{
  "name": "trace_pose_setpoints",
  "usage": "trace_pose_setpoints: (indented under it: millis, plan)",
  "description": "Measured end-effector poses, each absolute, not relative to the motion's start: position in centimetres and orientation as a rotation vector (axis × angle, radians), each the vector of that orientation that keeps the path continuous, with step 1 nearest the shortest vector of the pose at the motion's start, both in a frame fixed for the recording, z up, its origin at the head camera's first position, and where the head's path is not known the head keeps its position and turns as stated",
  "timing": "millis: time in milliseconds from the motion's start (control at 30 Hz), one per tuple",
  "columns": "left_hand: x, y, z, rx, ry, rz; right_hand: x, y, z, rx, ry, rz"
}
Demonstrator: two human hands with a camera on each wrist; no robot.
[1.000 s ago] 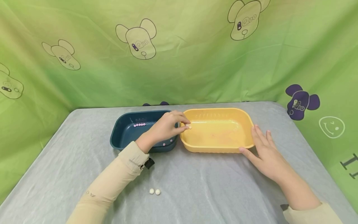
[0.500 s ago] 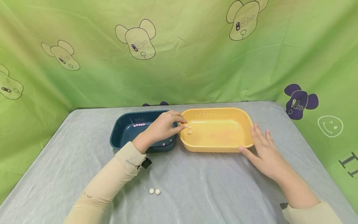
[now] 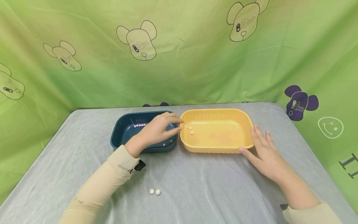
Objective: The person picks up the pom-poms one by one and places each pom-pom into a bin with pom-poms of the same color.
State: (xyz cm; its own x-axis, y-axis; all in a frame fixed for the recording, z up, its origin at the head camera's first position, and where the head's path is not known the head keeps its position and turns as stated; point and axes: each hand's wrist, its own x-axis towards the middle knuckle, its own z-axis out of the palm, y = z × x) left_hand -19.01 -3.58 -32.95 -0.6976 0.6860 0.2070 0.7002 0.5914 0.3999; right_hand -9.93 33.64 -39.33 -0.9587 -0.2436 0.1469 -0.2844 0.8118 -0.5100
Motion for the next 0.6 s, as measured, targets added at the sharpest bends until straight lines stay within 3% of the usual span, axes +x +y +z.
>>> trace_pose_setpoints:
  millis: [600]
  plan:
    - [-17.1, -5.0, -32.9, -1.24, -2.726, -0.543, -9.9, 33.7, -39.4, 0.439, -2.906, 0.835]
